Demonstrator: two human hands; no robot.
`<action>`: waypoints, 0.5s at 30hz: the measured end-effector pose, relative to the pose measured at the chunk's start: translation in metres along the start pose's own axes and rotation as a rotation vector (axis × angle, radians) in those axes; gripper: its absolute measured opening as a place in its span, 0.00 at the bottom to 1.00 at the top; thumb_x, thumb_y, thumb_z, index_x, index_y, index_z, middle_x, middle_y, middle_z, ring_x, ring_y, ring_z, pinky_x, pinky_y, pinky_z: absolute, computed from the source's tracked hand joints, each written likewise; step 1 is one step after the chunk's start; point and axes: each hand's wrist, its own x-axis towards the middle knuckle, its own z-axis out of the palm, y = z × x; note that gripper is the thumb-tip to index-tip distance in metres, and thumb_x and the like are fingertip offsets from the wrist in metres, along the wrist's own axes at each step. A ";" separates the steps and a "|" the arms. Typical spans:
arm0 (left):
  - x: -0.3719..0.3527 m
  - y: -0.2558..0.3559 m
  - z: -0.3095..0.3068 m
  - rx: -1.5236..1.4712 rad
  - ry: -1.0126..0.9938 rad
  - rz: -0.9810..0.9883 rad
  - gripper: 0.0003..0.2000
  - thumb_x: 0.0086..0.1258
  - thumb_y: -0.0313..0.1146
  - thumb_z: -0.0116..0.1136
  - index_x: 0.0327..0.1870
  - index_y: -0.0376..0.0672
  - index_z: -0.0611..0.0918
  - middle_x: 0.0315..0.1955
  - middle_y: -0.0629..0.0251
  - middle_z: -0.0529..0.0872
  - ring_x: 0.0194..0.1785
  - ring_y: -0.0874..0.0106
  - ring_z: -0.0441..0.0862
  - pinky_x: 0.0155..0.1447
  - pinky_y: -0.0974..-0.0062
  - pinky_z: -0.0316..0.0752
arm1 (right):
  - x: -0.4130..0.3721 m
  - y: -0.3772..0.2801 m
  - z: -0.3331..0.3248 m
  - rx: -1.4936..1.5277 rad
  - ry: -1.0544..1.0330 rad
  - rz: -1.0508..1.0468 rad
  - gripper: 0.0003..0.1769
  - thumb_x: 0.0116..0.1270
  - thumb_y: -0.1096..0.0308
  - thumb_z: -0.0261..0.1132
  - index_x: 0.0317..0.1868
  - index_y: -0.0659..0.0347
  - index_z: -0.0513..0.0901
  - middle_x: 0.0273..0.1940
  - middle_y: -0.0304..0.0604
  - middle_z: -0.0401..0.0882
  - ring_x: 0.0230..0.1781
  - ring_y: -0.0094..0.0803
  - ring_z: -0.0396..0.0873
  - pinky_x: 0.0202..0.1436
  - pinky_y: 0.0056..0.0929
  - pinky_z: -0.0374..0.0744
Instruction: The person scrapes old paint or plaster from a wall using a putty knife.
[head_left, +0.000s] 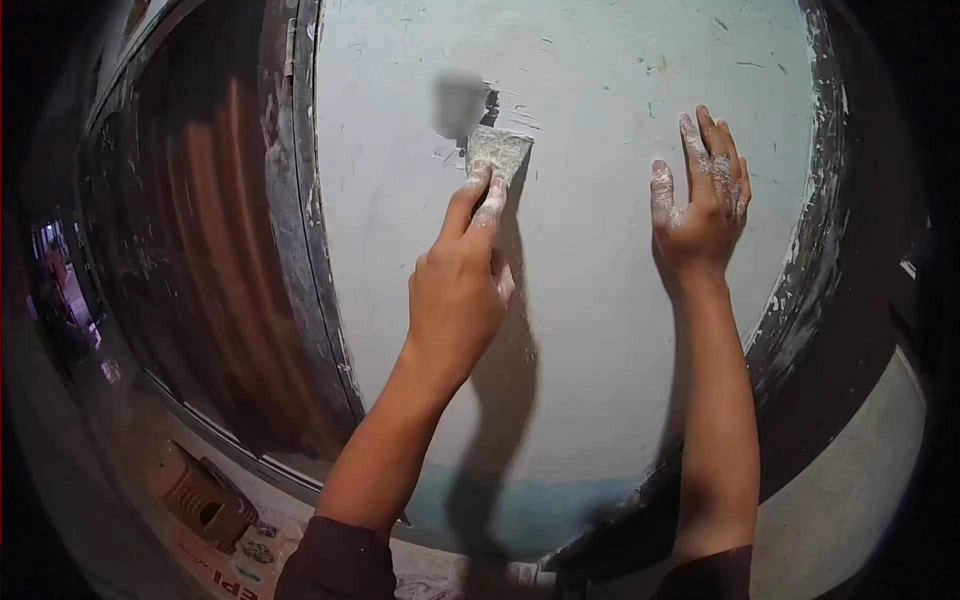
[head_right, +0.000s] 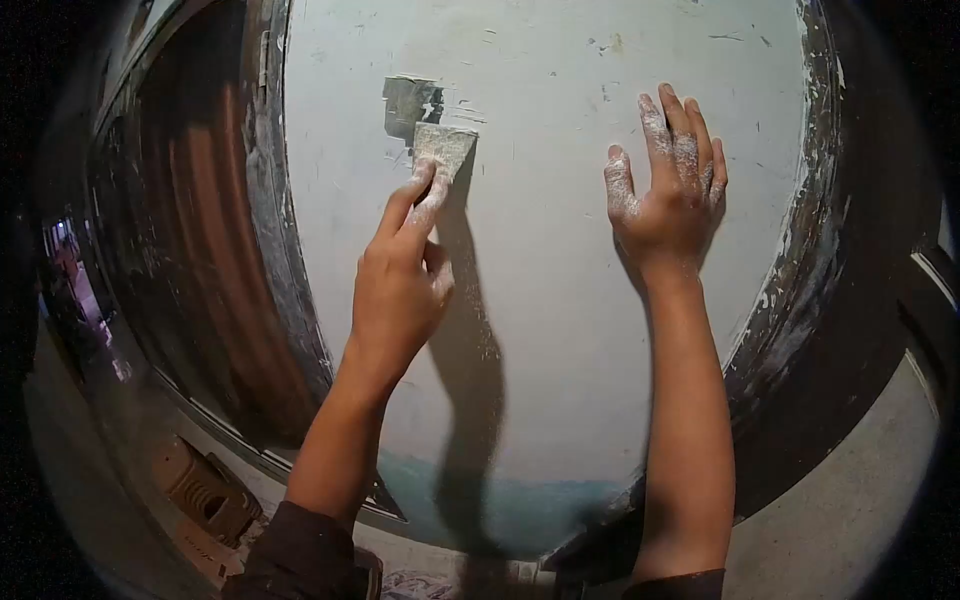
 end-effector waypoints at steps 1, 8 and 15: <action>0.006 -0.004 0.003 0.037 0.049 0.058 0.33 0.61 0.10 0.56 0.72 0.36 0.79 0.73 0.55 0.78 0.43 0.59 0.88 0.49 0.68 0.83 | 0.000 0.000 0.001 -0.007 0.007 0.002 0.28 0.72 0.56 0.68 0.71 0.51 0.83 0.79 0.33 0.73 0.82 0.38 0.64 0.86 0.52 0.58; -0.008 0.001 -0.015 -0.014 -0.038 -0.055 0.32 0.61 0.10 0.56 0.71 0.35 0.80 0.74 0.55 0.78 0.38 0.63 0.88 0.47 0.69 0.82 | -0.001 0.001 0.002 0.008 0.013 0.002 0.28 0.72 0.57 0.68 0.71 0.50 0.82 0.79 0.33 0.73 0.82 0.38 0.64 0.86 0.51 0.58; 0.006 -0.001 -0.014 0.008 -0.022 -0.024 0.30 0.61 0.10 0.57 0.69 0.34 0.80 0.74 0.54 0.78 0.37 0.61 0.88 0.47 0.70 0.83 | 0.000 0.001 0.002 -0.004 0.027 -0.011 0.29 0.71 0.57 0.69 0.72 0.50 0.82 0.78 0.33 0.73 0.82 0.39 0.66 0.85 0.51 0.59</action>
